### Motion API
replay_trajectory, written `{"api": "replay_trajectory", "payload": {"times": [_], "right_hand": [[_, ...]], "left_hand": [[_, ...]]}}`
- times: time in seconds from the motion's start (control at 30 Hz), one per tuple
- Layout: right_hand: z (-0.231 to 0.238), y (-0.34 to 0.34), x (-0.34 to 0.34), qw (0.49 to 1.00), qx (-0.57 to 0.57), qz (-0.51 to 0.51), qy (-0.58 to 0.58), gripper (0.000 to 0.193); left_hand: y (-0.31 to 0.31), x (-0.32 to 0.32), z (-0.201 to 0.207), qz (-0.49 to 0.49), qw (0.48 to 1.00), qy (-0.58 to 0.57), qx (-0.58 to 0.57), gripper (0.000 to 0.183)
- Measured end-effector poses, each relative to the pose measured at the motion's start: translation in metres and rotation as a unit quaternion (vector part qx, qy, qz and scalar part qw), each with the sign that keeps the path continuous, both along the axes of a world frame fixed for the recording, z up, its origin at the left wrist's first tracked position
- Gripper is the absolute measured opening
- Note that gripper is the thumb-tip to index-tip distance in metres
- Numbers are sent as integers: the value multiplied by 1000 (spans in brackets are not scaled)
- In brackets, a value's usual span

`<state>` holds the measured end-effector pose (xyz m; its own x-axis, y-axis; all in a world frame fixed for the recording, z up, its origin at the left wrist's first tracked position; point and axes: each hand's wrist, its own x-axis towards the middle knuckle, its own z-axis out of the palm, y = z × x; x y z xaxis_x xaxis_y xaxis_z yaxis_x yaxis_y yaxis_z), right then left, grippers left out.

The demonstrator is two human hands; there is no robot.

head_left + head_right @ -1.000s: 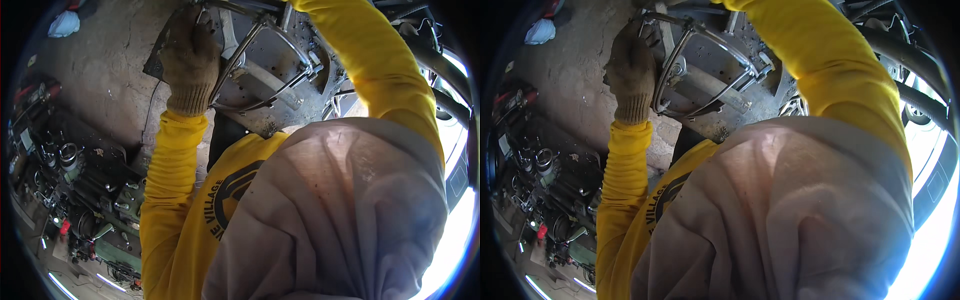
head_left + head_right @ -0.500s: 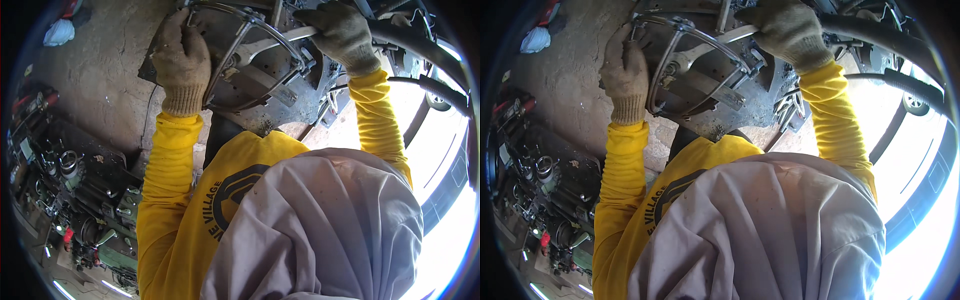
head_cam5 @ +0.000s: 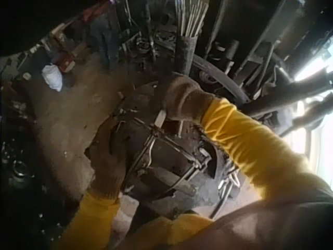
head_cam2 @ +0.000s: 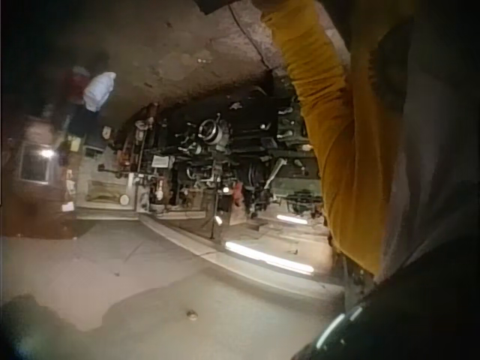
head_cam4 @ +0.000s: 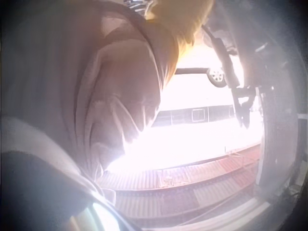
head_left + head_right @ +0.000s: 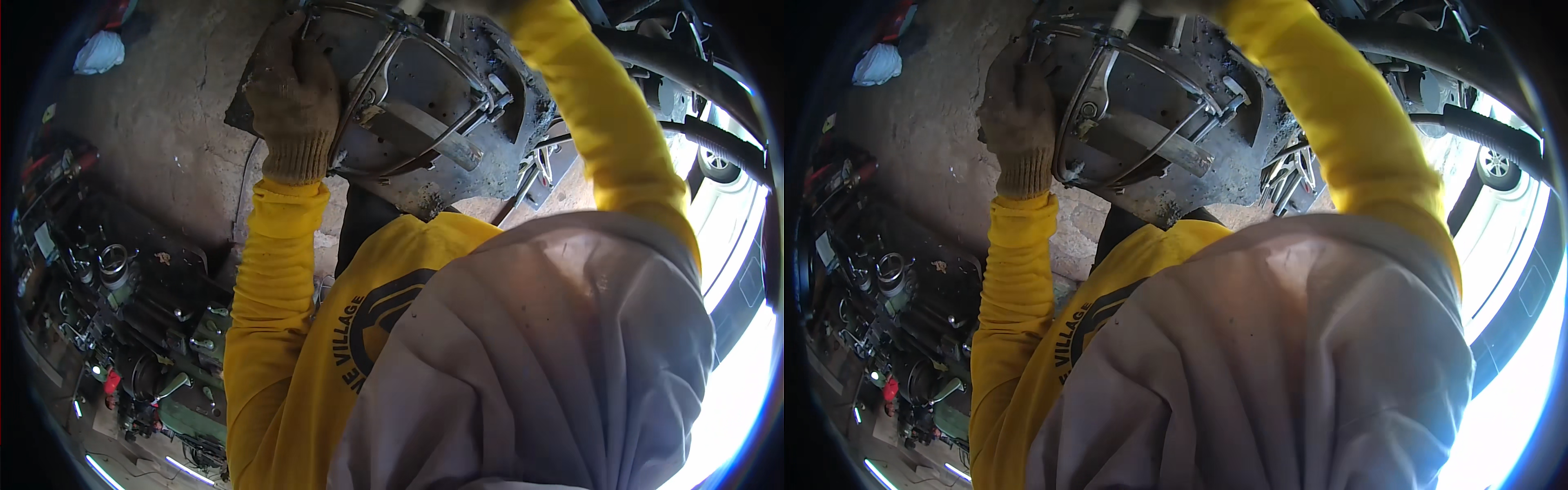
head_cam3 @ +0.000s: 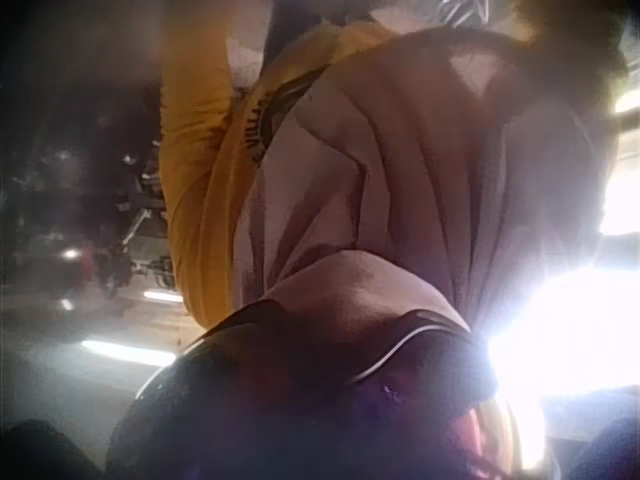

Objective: The person assembles a metal component by placing and tightening bolts into a metal frame using a wrench.

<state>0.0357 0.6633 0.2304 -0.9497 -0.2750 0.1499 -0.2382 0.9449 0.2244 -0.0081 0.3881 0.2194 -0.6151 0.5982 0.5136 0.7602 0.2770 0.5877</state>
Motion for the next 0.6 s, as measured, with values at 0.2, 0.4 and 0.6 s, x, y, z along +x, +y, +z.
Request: {"api": "replay_trajectory", "payload": {"times": [0.2,0.4,0.6], "right_hand": [[6,-2,-32,976,-45,183,105,19],[39,12,69,995,15,-30,97,15],[34,-18,123,988,-2,-75,138,19]], "left_hand": [[0,13,26,92,977,-183,-55,26],[-2,3,13,45,998,-17,-46,27],[5,13,20,31,982,-185,17,29]]}}
